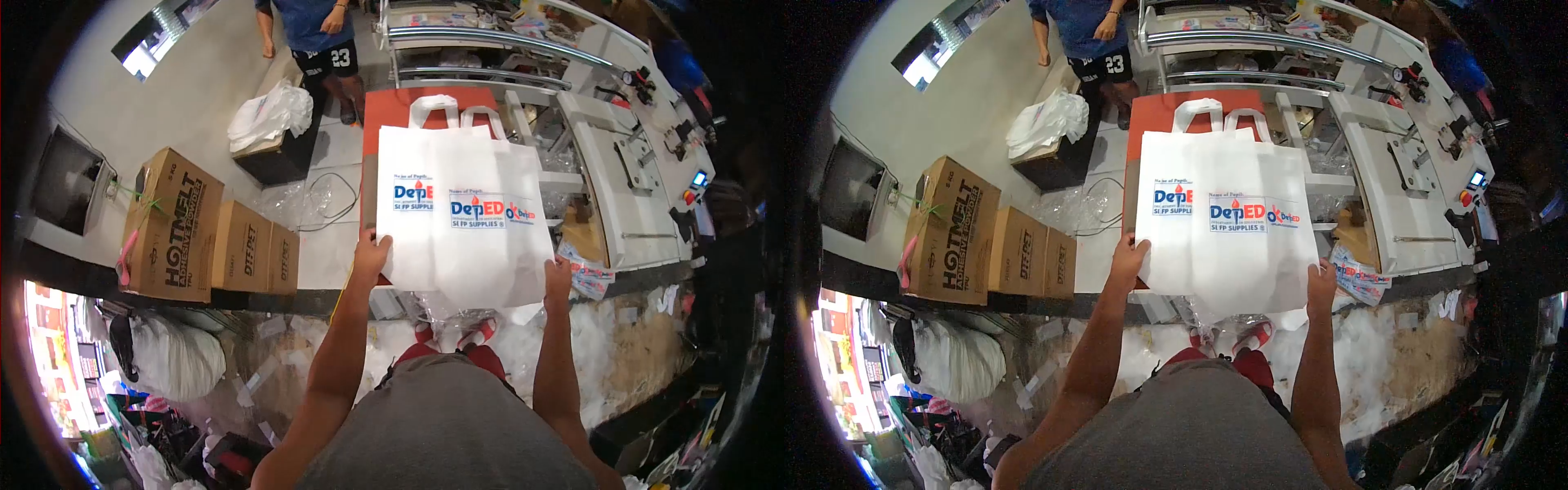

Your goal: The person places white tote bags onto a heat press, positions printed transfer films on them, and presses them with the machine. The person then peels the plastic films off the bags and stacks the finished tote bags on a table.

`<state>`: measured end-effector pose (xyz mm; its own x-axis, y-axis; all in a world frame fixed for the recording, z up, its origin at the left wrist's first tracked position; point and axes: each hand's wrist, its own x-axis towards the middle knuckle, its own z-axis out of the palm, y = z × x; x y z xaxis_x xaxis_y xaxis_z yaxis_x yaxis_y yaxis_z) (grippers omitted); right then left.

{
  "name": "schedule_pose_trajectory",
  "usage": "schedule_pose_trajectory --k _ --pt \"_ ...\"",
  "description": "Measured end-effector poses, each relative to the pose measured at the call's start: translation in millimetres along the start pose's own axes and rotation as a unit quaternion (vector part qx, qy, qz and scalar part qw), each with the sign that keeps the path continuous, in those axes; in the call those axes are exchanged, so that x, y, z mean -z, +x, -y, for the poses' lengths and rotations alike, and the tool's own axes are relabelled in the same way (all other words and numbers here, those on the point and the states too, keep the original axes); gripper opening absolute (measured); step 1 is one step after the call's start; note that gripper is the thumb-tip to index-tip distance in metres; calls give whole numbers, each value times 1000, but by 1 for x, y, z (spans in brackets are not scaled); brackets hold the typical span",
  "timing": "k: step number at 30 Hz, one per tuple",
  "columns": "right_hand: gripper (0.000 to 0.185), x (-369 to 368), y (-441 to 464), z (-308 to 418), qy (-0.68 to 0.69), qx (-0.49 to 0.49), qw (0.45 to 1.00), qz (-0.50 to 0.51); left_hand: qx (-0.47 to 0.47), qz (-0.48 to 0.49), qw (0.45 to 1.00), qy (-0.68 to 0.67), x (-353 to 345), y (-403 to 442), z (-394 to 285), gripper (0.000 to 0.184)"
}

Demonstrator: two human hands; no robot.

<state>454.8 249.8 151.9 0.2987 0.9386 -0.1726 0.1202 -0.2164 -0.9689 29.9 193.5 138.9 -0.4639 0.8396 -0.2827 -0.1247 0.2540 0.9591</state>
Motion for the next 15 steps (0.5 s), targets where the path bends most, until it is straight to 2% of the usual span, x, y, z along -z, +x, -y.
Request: schedule_pose_trajectory --k 1,2,4,5,7,8,10,11,12,13,14,15 --pt "39 3 8 -6 -24 -48 998 13 31 18 999 9 2 0 -5 39" --pt "39 4 12 -13 -26 -49 998 15 32 16 999 9 3 0 -7 39" --pt "42 6 17 -22 -81 14 997 9 24 23 999 -12 2 -1 -6 42" --pt "42 5 17 -25 -82 13 997 9 25 23 999 -12 1 -2 -5 42" --pt "42 5 21 -26 -68 42 996 24 -69 -2 996 50 -1 -2 -1 42" --pt "42 3 20 -23 -70 41 996 22 -67 0 997 49 -4 -11 -15 42" --pt "42 -4 15 -17 -87 131 987 22 -122 -63 975 176 -10 -37 -45 38" --pt "42 -8 6 4 -108 74 991 25 -122 -56 975 175 -11 -45 -54 38" --pt "42 -11 4 7 -110 73 991 18 -262 -122 904 314 -10 -52 -61 37" --pt "42 -10 4 6 -117 62 991 19 -392 -182 790 436 -11 -55 -65 35" --pt "42 -7 5 6 -124 52 991 21 -393 -175 792 433 -16 -55 -66 35" --pt "44 -5 8 -1 -156 50 986 14 -287 -86 889 346 -21 -55 -66 35"
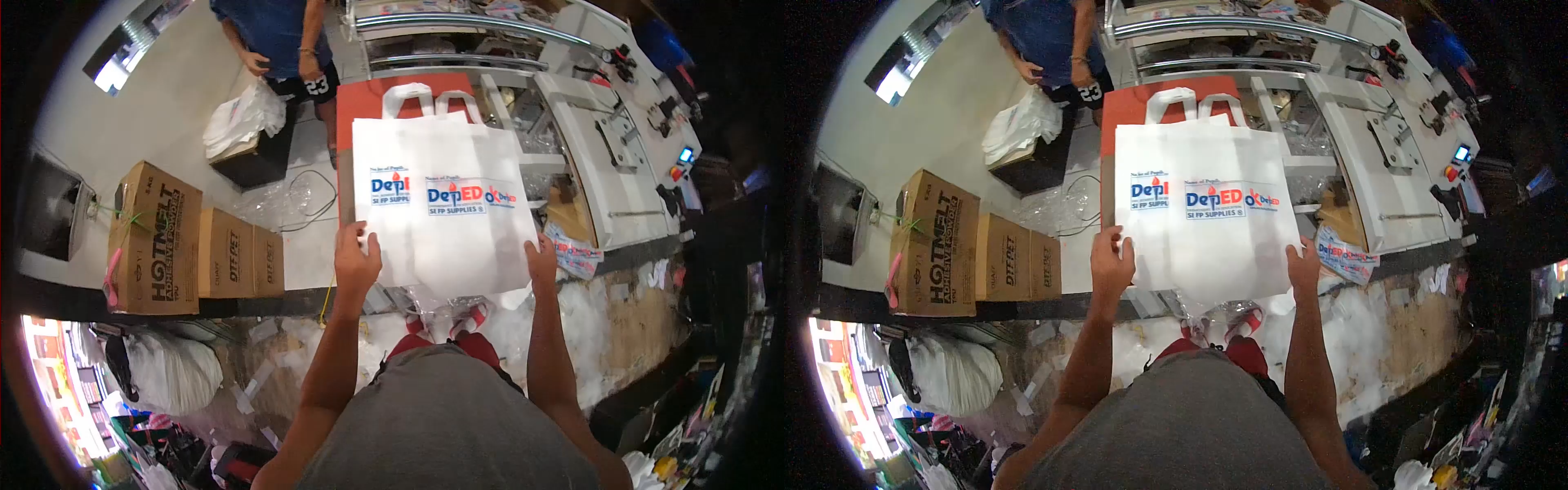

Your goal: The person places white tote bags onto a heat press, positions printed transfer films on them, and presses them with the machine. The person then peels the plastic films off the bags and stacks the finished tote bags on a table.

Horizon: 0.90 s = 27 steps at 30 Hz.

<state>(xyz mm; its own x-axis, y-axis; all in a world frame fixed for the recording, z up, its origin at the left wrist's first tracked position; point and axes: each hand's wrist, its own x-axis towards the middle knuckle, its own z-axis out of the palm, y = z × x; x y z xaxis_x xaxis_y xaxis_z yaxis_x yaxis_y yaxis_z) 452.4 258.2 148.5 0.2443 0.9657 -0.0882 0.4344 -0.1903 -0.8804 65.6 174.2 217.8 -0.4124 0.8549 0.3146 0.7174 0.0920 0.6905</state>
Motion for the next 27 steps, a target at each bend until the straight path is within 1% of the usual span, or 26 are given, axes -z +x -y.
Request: schedule_pose_trajectory --k 1,2,3,5,7,8,9,10,11,12,13,15,17,18,19,21,22,24,25,26,27 --pt "44 -3 3 -11 -3 -4 1000 -4 102 98 982 -125 -2 1 -4 35" --pt "44 -7 6 -20 16 -3 1000 1 130 174 970 -112 -5 5 -15 37" --pt "43 -8 8 -27 36 -1 999 6 130 176 969 -113 -15 8 -19 37" --pt "43 -7 -1 -6 26 -7 1000 3 144 248 956 -63 -36 13 -25 41" --pt "40 -8 -5 0 24 15 999 15 154 256 952 -72 -48 14 -31 45" --pt "37 -10 -7 -1 -4 20 1000 8 165 266 946 -79 -50 14 -32 48" --pt "37 -12 -9 -1 -3 20 1000 8 164 266 947 -79 -53 13 -27 48" --pt "36 -15 -9 -2 -8 57 998 7 148 220 958 -108 -55 11 -19 50" --pt "34 -19 -15 15 -14 93 996 6 132 173 966 -138 -52 10 -15 52" --pt "34 -21 -26 31 12 93 995 17 133 146 970 -139 -44 10 -6 53" --pt "34 -32 -31 38 13 91 996 17 124 112 980 -109 -32 10 -5 52" --pt "36 -48 -35 48 38 118 991 43 113 58 986 -111 -15 6 10 48" --pt "37 -62 -42 67 52 113 990 63 122 60 984 -116 -3 5 24 46" --pt "39 -68 -39 71 15 140 988 55 132 61 982 -121 -1 4 29 45" --pt "39 -74 -38 73 16 143 988 56 131 57 982 -122 2 1 30 45" --pt "35 -80 -30 79 33 208 977 21 118 47 983 -131 4 0 29 44" --pt "35 -78 -28 84 33 209 977 22 119 45 983 -132 1 -1 33 44" --pt "32 -68 -24 93 -118 155 977 90 88 21 982 -163 -7 -5 44 38" --pt "32 -65 -23 91 -117 159 976 89 86 17 983 -164 -8 -6 47 38" --pt "30 -63 -22 85 -38 87 986 139 85 42 988 -120 -8 -7 50 33" --pt "29 -61 -21 81 40 14 981 190 86 67 991 -76 -9 -7 53 29"
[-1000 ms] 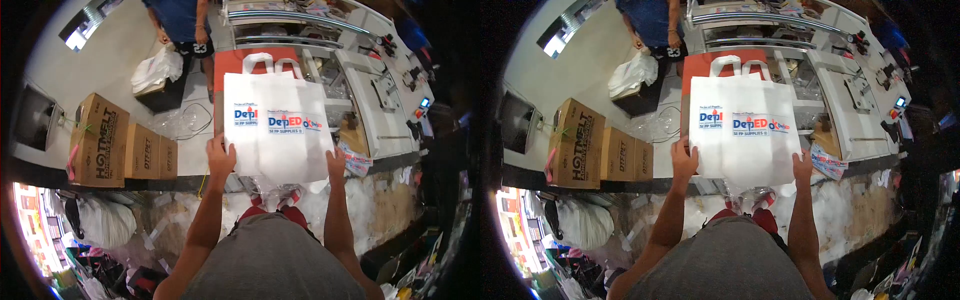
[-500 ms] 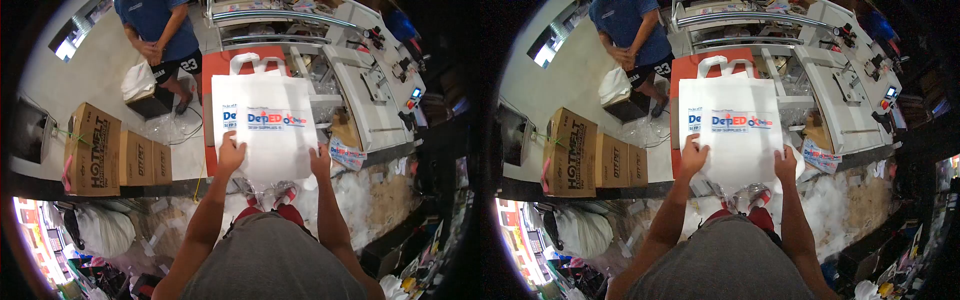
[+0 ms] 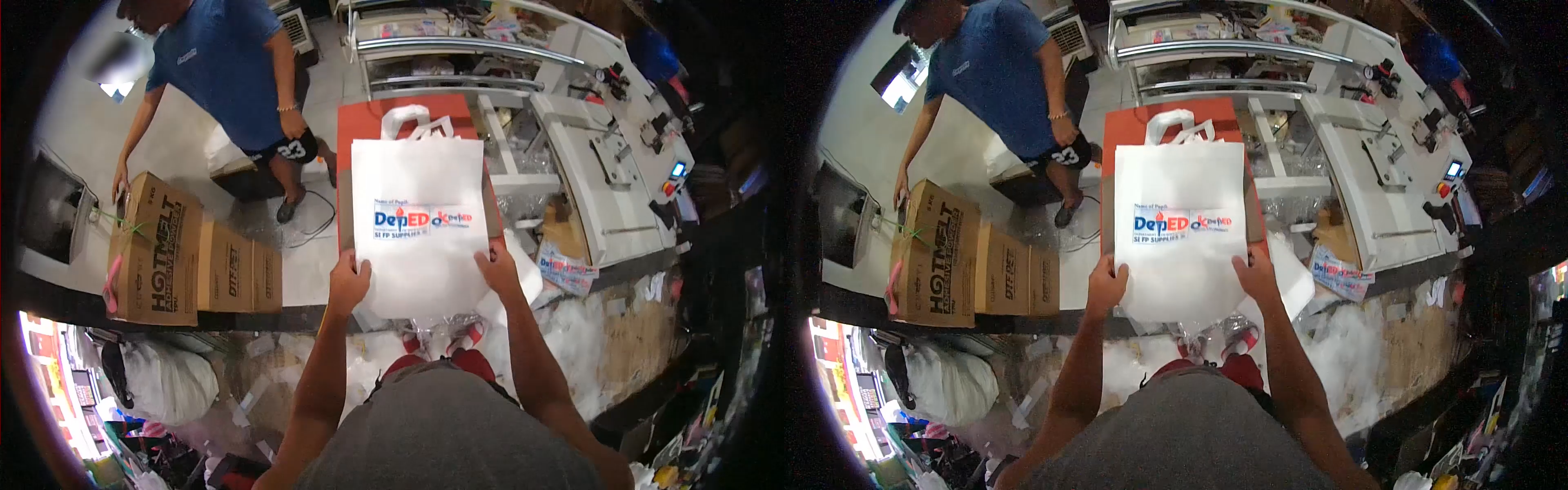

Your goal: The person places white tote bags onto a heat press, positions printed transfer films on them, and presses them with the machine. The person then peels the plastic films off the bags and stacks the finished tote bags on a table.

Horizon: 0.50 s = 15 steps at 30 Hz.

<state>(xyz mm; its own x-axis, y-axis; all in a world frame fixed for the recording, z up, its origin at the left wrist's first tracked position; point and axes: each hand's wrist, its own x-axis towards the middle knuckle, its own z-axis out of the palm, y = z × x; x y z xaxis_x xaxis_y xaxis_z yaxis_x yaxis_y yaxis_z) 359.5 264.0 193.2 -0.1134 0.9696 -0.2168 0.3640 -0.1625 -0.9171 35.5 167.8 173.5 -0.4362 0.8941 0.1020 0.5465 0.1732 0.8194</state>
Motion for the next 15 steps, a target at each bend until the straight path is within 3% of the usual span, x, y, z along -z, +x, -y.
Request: schedule_pose_trajectory --k 1,5,7,11,12,14,15 --pt "29 3 0 -7 -13 -17 1000 0 36 45 998 8 7 -1 -9 24" --pt "36 9 -26 29 73 38 997 -1 62 33 995 -65 21 -1 -43 21" --pt "45 10 -35 50 71 211 974 -45 -69 -36 993 -93 34 -4 -69 18" --pt "45 21 -61 99 37 231 970 -70 -130 -146 976 -98 55 -11 -113 16" --pt "45 20 -59 90 37 232 969 -74 -133 -144 976 -100 52 -15 -94 16" --pt "40 17 -50 62 39 95 994 -29 -84 -65 994 -7 36 -23 -31 17" --pt "37 5 -35 27 52 107 991 -61 -89 -64 994 -9 29 -28 -19 17"
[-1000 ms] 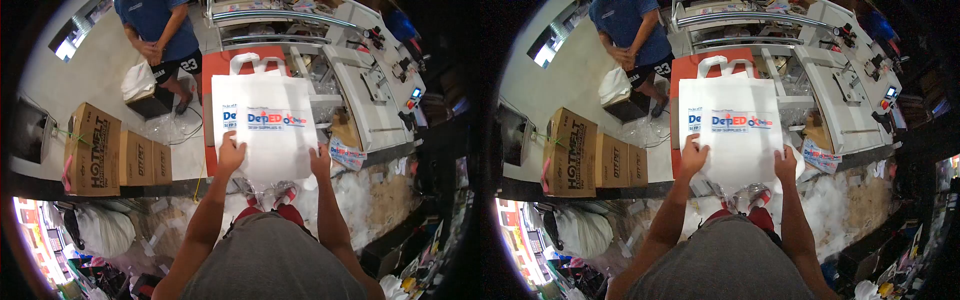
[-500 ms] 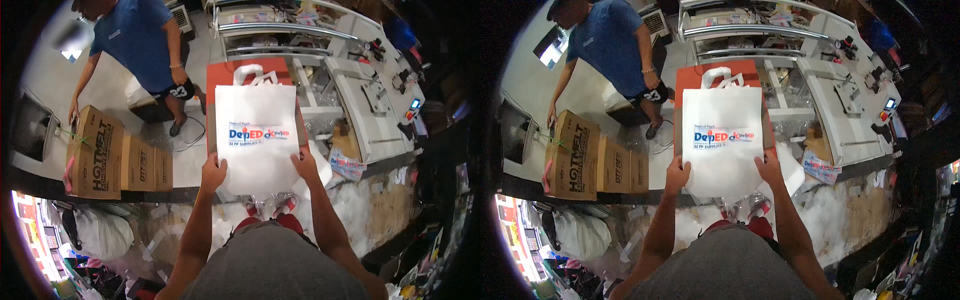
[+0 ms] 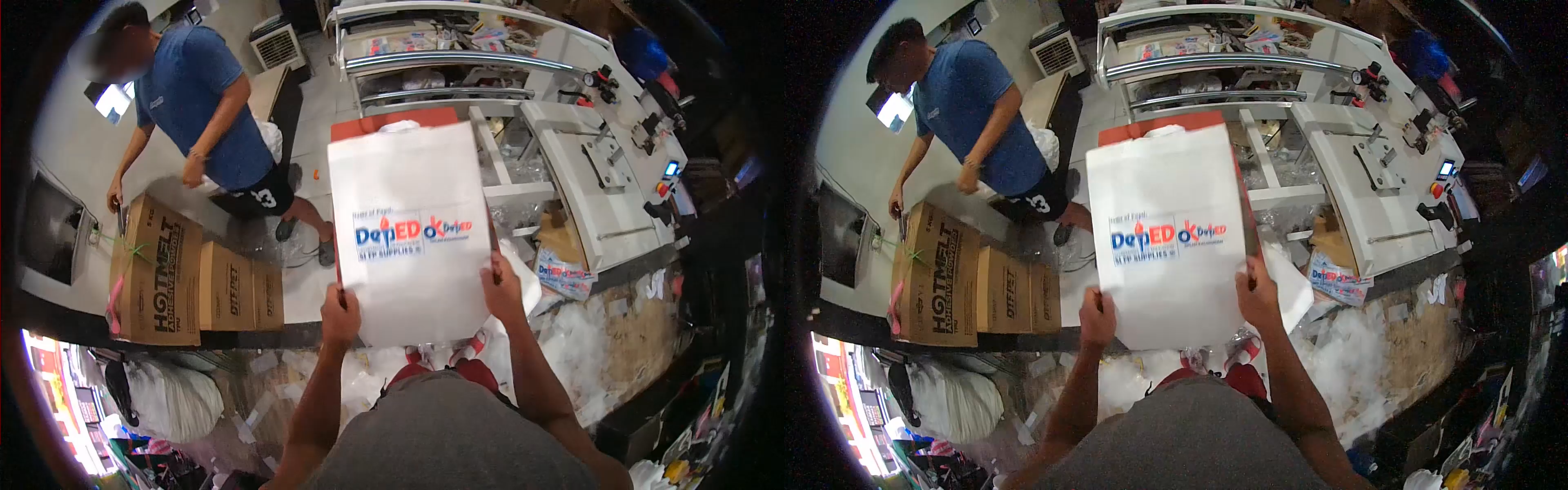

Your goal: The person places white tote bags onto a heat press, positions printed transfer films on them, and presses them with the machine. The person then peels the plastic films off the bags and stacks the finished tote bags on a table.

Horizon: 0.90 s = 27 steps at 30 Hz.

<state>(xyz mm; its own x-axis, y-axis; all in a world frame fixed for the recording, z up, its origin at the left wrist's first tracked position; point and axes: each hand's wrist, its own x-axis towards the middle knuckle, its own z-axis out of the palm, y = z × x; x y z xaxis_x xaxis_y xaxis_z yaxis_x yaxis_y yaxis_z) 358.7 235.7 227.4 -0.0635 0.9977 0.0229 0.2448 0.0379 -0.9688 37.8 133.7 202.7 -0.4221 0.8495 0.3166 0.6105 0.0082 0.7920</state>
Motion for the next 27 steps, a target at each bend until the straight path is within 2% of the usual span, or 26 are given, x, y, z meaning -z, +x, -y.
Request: schedule_pose_trajectory --k 1,2,3,4,5,6,8,12,14,16,17,19,26,27 --pt "37 -2 3 -7 0 1 1000 -4 52 30 998 -6 -3 -7 1 17" --pt "38 -2 2 -16 -73 -17 997 10 107 63 992 -10 -4 -14 5 18" --pt "39 -4 0 -24 -144 -35 989 25 107 67 992 -11 -7 -15 10 18" --pt "42 -7 4 -36 -143 8 990 13 131 65 989 -10 -6 -10 4 19" --pt "42 -9 6 -33 -145 5 989 13 157 61 986 -9 -8 -6 0 19" --pt "42 -13 12 -29 -165 -2 986 0 159 62 985 -9 -11 0 -2 19" --pt "41 -20 32 -23 -184 -5 983 -12 62 -16 997 -52 -20 19 -4 22" --pt "39 -26 49 -25 -206 23 978 -38 83 8 997 -6 -33 46 10 28" --pt "38 -23 53 -25 -203 42 977 -47 75 2 997 -29 -33 43 18 28" --pt "37 -20 38 -33 -182 -35 982 -25 72 0 996 -50 -31 33 21 29" --pt "37 -19 32 -38 -183 -37 982 -23 91 11 994 -64 -29 27 20 30" --pt "35 -20 24 -44 -210 54 973 -83 110 21 991 -77 -28 20 23 30" --pt "33 -21 27 -37 -253 85 960 -80 91 4 995 -29 -30 17 18 27" --pt "34 -21 29 -37 -233 44 969 -72 94 0 995 -27 -30 17 16 26"
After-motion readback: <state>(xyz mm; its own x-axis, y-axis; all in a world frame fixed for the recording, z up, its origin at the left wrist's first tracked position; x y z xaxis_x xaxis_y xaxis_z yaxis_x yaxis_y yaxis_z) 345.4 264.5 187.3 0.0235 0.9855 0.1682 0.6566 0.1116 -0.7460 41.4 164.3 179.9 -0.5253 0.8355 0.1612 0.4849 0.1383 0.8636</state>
